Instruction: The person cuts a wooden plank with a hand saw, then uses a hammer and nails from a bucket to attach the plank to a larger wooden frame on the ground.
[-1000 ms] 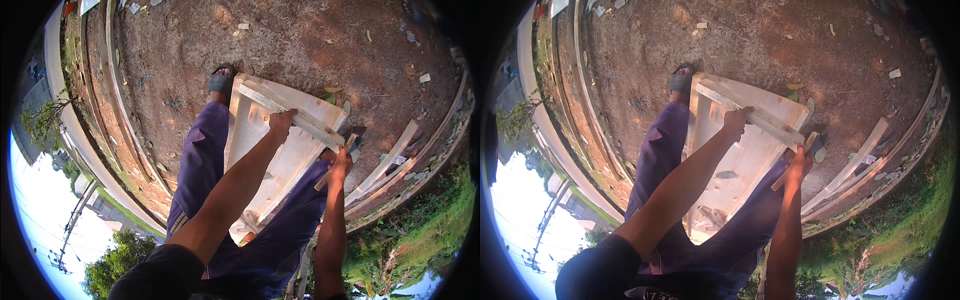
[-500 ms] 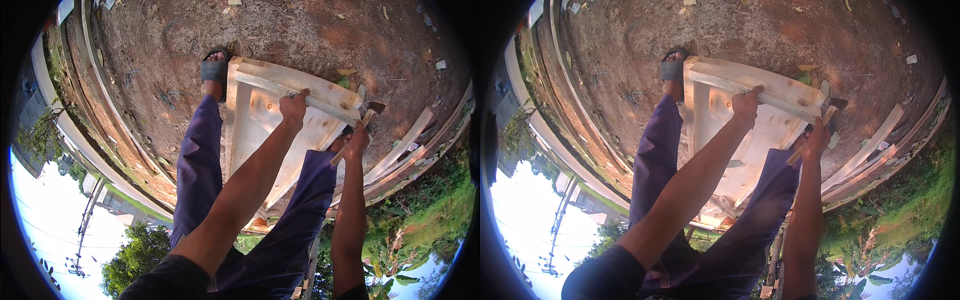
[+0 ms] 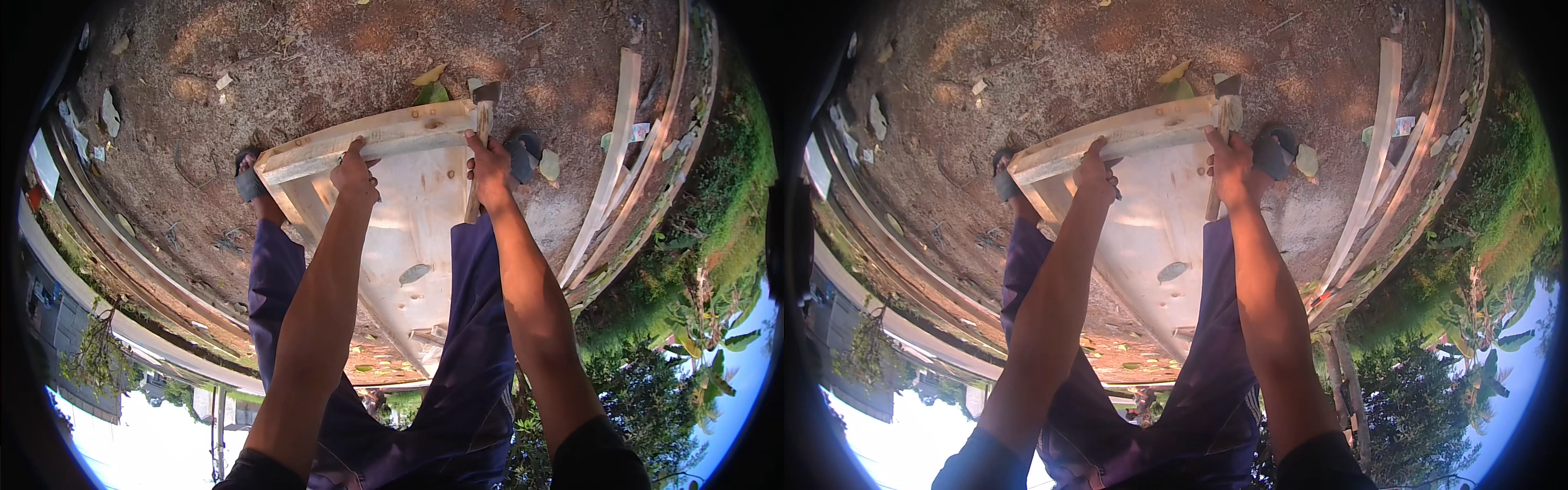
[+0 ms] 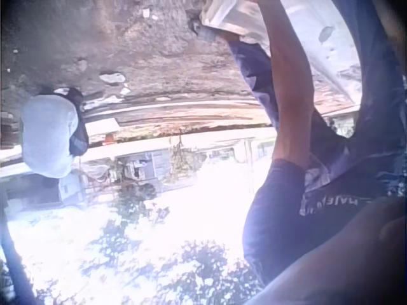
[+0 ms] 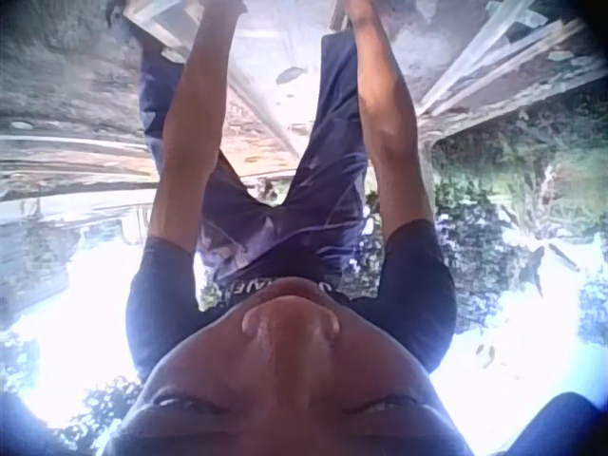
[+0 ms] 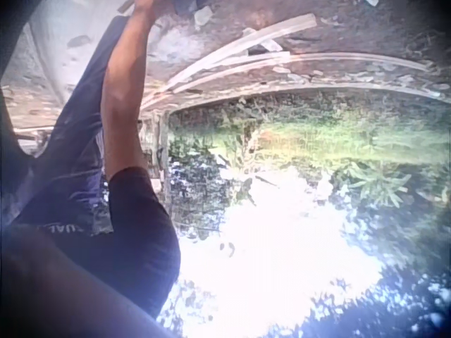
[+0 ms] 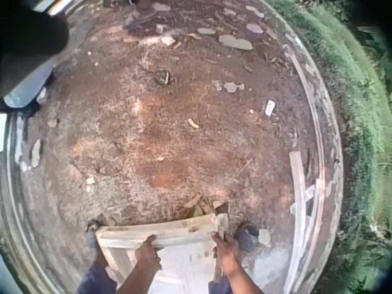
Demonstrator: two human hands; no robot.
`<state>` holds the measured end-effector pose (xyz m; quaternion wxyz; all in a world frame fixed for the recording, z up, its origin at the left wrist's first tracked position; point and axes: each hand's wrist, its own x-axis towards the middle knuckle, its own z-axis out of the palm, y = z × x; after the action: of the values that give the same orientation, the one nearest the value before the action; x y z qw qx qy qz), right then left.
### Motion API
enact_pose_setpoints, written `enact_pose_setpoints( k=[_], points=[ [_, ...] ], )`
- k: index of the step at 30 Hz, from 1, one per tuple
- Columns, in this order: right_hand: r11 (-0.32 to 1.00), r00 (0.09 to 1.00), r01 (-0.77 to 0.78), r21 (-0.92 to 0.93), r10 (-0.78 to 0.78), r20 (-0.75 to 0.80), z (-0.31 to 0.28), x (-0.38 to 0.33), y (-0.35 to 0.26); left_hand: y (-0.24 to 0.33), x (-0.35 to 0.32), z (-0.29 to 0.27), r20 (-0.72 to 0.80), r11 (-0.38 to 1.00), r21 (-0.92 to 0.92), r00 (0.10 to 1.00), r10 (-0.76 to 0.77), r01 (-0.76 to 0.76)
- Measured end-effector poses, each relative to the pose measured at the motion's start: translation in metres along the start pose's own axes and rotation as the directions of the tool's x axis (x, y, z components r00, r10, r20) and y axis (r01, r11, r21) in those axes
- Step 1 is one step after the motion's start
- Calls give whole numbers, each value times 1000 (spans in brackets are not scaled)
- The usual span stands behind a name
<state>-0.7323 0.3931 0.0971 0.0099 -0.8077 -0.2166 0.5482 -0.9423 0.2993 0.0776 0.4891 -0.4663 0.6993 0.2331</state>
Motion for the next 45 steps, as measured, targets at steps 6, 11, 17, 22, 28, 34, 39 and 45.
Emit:
enact_pose_setpoints(
  k=[6, 11, 17, 22, 28, 34, 39, 45],
  points=[
    [998, 996, 21, 67, -27, 90, -1, 7, 2, 0, 13, 9, -69, 998, -33, 996, 57, -59],
    [997, 999, 23, 68, -25, 22, -1, 7, 6, -2, 17, 7, -51, 997, 3, 996, 79, -79],
    [991, 1000, -15, 134, 16, -5, 3, 1, 7, -2, 15, -3, 85, 995, 18, 991, 99, -101],
    [989, 1000, -9, 145, 12, -22, 13, 2, -1, 4, 21, 6, 1, 991, 50, 992, 126, -125],
    [961, 977, 129, -243, -165, -136, 9, 3, 1, 8, 28, 7, 9, 991, 83, 995, 104, -104],
    [900, 899, 419, -119, -430, -80, -21, -75, -1, 10, 27, 4, 19, 994, 66, 996, 85, -86],
    [669, 799, 571, -476, -586, 135, -36, -70, 45, 10, 27, 5, 15, 993, 84, 996, 88, -89],
    [663, 845, 491, -565, -521, 123, -28, -54, 56, 9, 36, 10, 14, 995, 50, 996, 86, -87]
  ],
)
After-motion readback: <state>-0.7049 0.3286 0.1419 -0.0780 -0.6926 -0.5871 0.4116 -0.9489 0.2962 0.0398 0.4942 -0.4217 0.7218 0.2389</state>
